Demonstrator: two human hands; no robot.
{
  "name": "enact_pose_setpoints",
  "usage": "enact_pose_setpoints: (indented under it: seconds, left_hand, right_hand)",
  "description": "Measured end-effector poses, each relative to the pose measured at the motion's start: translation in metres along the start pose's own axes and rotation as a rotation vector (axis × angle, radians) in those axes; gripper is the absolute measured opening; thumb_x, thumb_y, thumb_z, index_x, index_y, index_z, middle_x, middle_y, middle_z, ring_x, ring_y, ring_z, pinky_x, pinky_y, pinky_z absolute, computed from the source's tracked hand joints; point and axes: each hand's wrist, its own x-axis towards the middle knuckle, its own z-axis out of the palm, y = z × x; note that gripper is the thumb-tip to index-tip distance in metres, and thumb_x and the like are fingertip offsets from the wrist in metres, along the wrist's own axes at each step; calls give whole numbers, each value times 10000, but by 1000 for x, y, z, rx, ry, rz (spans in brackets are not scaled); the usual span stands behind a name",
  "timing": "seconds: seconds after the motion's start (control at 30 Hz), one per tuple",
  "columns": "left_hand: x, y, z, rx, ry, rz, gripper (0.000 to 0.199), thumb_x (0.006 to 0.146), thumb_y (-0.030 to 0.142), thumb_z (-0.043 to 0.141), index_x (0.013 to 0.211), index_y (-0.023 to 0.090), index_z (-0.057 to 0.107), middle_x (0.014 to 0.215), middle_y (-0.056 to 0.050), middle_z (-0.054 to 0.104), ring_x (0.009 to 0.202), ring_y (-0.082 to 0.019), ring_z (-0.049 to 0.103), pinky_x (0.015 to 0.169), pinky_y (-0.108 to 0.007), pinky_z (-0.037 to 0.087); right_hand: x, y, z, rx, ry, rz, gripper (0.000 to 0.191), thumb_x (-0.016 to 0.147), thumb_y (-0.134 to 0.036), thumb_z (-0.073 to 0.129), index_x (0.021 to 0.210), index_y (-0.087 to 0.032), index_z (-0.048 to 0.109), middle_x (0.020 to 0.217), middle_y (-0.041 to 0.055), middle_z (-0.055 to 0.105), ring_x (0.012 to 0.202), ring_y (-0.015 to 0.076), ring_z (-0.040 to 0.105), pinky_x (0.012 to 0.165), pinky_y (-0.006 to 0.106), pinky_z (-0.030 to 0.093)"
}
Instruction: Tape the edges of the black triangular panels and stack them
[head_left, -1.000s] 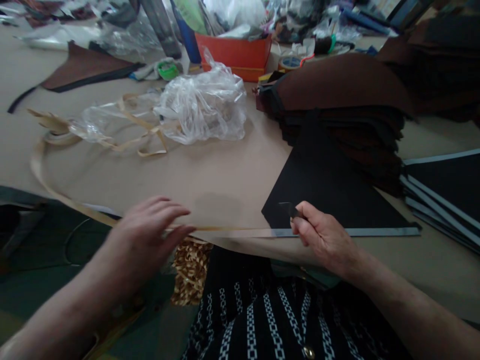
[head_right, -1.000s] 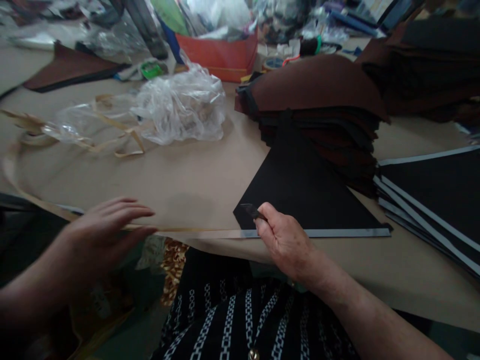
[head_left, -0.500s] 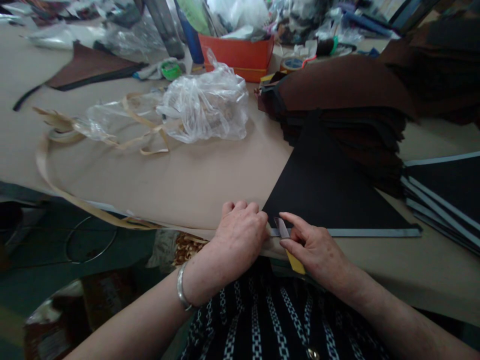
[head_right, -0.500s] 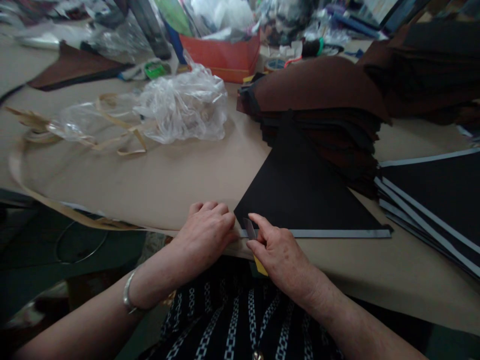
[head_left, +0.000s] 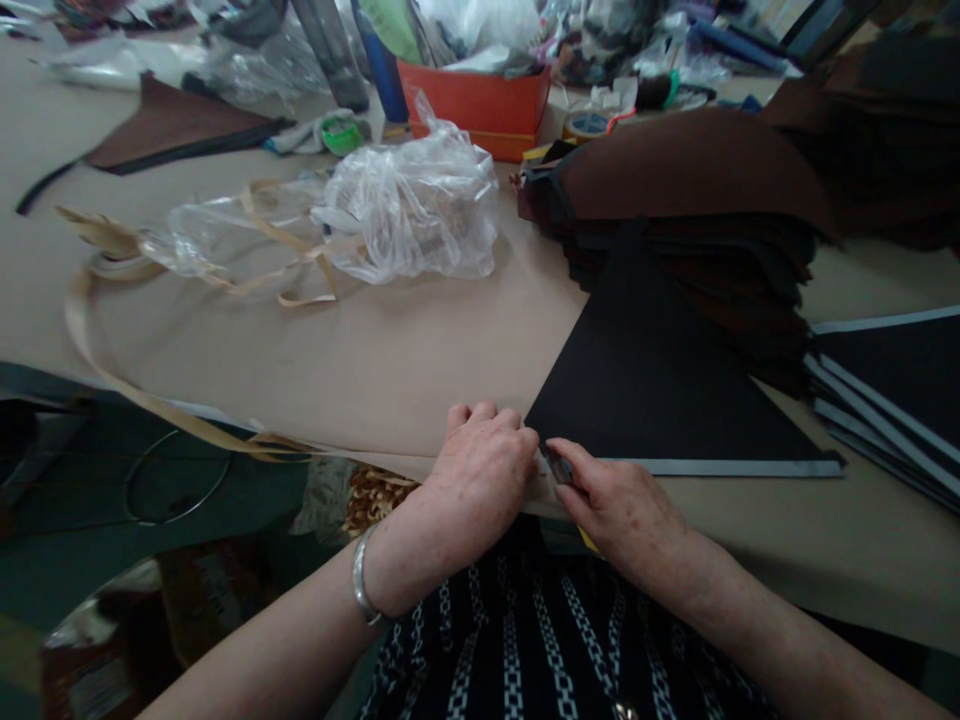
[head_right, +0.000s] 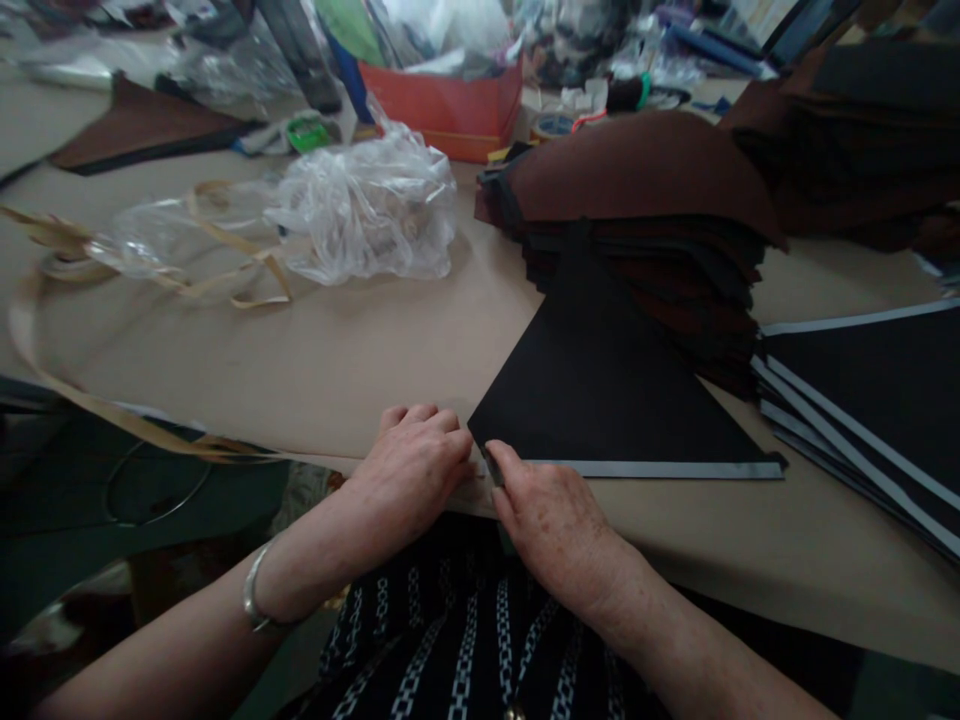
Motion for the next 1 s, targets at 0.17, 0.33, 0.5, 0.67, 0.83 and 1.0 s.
enact_pose_setpoints:
  seconds: [0.17, 0.33, 0.5, 0.67, 0.83, 1.0]
  left_hand:
    - [-9, 18, 2, -133, -14, 30, 112, 810, 128, 523, 756, 181, 605, 844, -62, 616, 843, -237, 515, 759, -390, 319]
    - [-10, 25, 10, -216, 49, -6, 167, 837, 108, 490, 746, 179, 611, 810, -64, 611, 813, -229, 522, 775, -397, 342]
    - [-16, 26, 15, -230, 125, -35, 181, 861, 111, 480, 735, 168, 599, 796, -53, 603, 816, -216, 523, 766, -377, 360]
    - [-32, 15, 16, -188, 138, -159, 178, 866, 183, 528, 692, 166, 567, 767, -39, 581, 780, -202, 518, 734, -360, 361]
    - [-36, 8, 16, -176, 137, -205, 190, 871, 225, 527, 692, 176, 564, 782, -34, 583, 796, -202, 512, 736, -361, 352]
    - [-34, 10, 15, -173, 109, -176, 198, 872, 248, 525, 698, 178, 586, 791, -40, 598, 822, -214, 515, 750, -375, 348]
  right_hand:
    - [0, -5, -3, 11, -28, -13, 321, 891, -201, 450, 1203, -186, 522, 838, 56, 706, 706, 188, 656, 598, 283, 432]
    - [0, -9, -7, 7, -9, -62, 262, 870, -119, 429, 1084, -197, 558, 829, 28, 709, 691, 175, 654, 576, 274, 420]
    - [0, -8, -8, -47, -14, -84, 342, 882, -140, 429, 1209, -194, 513, 851, 48, 713, 678, 176, 658, 558, 268, 426]
    - [0, -2, -4, -28, 5, -71, 399, 888, -190, 458, 1285, -195, 492, 860, 68, 712, 689, 189, 662, 586, 283, 452]
    - [-4, 8, -11, 308, 10, -36, 444, 902, -267, 484, 1340, -193, 462, 853, 40, 702, 698, 150, 635, 594, 253, 445]
    - [-9, 11, -8, 297, -5, -46, 404, 887, -245, 502, 1288, -195, 506, 841, 29, 696, 709, 154, 635, 609, 262, 456]
